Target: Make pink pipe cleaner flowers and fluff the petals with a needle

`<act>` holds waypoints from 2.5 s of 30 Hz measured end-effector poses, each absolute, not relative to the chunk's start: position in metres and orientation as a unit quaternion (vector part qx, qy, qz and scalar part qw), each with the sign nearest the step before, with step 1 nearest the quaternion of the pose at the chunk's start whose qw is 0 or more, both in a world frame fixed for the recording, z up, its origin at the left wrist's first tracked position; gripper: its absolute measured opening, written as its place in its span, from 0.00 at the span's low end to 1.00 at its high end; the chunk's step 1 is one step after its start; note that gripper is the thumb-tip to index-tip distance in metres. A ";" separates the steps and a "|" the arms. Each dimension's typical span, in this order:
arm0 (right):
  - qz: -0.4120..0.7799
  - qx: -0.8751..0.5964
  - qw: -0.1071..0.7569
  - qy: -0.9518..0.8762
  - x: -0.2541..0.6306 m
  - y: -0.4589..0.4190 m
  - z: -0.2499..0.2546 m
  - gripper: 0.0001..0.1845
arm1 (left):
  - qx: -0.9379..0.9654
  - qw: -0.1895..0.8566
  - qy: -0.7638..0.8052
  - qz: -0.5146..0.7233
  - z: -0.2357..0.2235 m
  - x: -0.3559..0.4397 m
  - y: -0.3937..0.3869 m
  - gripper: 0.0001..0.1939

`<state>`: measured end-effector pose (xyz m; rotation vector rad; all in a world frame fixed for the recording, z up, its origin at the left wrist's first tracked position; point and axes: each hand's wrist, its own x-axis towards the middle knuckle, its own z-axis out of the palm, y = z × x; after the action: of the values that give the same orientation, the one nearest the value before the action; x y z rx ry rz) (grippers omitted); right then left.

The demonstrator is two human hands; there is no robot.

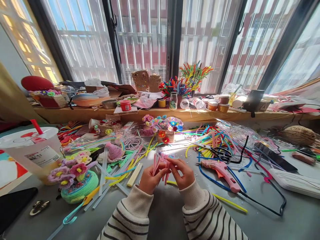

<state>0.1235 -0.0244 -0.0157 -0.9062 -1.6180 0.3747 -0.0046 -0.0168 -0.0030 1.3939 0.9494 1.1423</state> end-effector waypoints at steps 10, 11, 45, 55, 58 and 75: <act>0.118 -0.374 0.590 -0.706 0.118 -0.041 0.002 0.15 | 0.708 0.325 0.373 0.504 -0.006 -0.005 -0.017 0.11; 0.106 -0.370 0.583 -0.715 0.117 -0.042 0.002 0.15 | 0.722 0.275 0.379 0.509 -0.007 -0.004 -0.017 0.11; 0.228 -0.462 0.714 -0.475 0.122 -0.030 -0.015 0.18 | 0.711 0.119 0.564 0.402 -0.017 -0.002 -0.009 0.11; 0.367 -0.355 0.777 -0.367 0.122 -0.028 -0.012 0.13 | 0.567 0.445 0.439 0.536 -0.012 -0.002 -0.012 0.10; 0.417 -0.314 0.776 -0.353 0.123 -0.027 -0.012 0.12 | 0.514 0.533 0.397 0.542 -0.008 -0.003 -0.012 0.11; 0.547 -0.282 0.733 -0.290 0.131 -0.023 -0.014 0.16 | 0.374 0.649 0.374 0.546 -0.007 -0.003 -0.011 0.18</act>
<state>0.1307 -0.0229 -0.0136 -0.6211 -0.6378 1.2032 -0.0032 -0.0112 -0.0068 0.8508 0.8505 1.2417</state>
